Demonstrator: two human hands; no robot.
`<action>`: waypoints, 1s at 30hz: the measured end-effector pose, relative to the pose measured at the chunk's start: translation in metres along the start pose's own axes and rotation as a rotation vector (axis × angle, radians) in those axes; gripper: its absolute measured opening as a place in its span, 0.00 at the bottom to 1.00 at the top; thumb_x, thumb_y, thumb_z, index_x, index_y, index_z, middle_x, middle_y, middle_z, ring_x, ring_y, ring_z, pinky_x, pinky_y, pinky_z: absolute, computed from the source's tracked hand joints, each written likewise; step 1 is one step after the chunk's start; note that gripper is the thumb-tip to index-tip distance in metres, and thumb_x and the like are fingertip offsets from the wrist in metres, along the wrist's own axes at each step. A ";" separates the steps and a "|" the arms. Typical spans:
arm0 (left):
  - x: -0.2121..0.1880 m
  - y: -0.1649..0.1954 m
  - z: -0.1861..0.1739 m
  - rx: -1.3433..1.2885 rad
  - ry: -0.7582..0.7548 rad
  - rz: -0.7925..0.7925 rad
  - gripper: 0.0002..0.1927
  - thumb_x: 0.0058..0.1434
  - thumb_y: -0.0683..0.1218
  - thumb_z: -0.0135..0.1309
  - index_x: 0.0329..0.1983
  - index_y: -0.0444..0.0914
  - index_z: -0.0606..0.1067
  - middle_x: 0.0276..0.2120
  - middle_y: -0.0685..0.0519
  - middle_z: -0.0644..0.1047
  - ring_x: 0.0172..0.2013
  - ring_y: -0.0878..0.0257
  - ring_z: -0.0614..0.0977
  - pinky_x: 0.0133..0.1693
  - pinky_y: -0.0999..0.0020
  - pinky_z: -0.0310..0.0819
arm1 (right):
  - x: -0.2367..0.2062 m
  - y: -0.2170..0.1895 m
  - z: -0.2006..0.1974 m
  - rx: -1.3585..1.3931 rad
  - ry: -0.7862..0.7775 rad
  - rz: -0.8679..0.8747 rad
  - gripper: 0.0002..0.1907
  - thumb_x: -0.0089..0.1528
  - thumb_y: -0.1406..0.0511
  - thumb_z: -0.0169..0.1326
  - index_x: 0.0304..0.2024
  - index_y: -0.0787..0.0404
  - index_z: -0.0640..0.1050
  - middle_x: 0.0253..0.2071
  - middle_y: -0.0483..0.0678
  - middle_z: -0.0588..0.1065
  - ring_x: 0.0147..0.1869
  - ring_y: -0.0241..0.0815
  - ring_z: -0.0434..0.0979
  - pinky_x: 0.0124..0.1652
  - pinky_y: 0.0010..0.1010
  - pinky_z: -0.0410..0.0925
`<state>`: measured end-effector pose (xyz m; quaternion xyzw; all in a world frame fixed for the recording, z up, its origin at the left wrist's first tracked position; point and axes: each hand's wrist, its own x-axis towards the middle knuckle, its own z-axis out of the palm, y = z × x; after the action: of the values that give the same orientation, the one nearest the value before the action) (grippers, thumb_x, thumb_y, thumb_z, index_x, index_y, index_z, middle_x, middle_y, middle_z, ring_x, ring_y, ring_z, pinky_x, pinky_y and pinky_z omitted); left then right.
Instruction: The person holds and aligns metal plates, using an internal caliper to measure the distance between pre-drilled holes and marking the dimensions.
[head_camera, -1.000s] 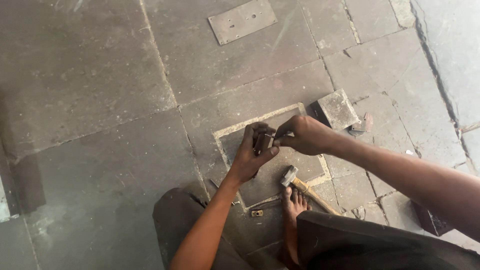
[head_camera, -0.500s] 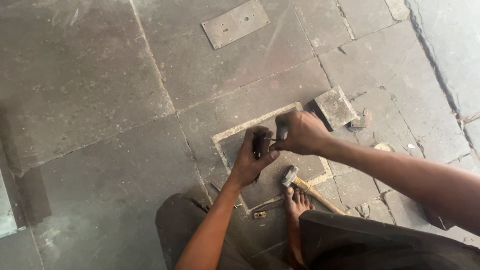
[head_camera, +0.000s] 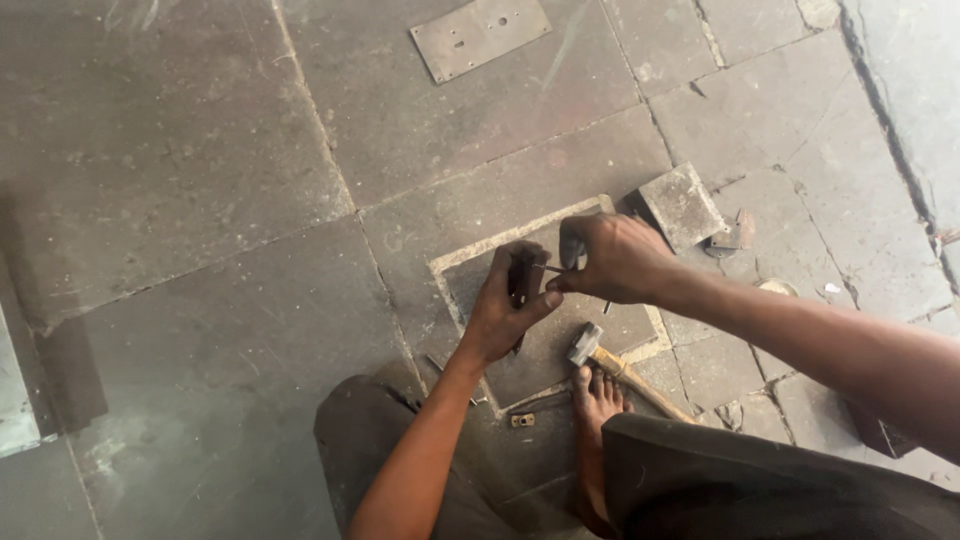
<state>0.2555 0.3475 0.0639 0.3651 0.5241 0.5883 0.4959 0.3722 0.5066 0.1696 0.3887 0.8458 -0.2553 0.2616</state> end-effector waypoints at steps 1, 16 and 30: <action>0.000 0.000 -0.001 0.020 0.006 -0.035 0.38 0.57 0.57 0.65 0.64 0.38 0.64 0.53 0.45 0.74 0.53 0.57 0.76 0.55 0.59 0.73 | 0.002 0.003 -0.001 0.067 0.037 -0.179 0.19 0.57 0.53 0.65 0.43 0.58 0.82 0.46 0.49 0.82 0.50 0.45 0.83 0.52 0.40 0.72; 0.001 0.006 -0.010 0.081 0.043 0.017 0.36 0.58 0.64 0.63 0.61 0.39 0.68 0.57 0.47 0.75 0.58 0.55 0.76 0.61 0.58 0.71 | 0.006 0.024 -0.005 0.145 -0.166 -0.372 0.19 0.66 0.48 0.51 0.49 0.52 0.78 0.47 0.44 0.80 0.50 0.44 0.82 0.53 0.44 0.71; 0.000 0.013 -0.011 0.104 0.057 -0.001 0.33 0.56 0.63 0.63 0.57 0.40 0.71 0.42 0.58 0.74 0.39 0.67 0.74 0.43 0.68 0.72 | -0.004 0.013 -0.011 -0.247 -0.047 -0.140 0.24 0.55 0.44 0.59 0.43 0.53 0.78 0.42 0.43 0.83 0.49 0.40 0.83 0.67 0.46 0.62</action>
<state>0.2425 0.3447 0.0746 0.3732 0.5682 0.5699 0.4616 0.3816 0.5188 0.1769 0.2873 0.8895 -0.1758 0.3087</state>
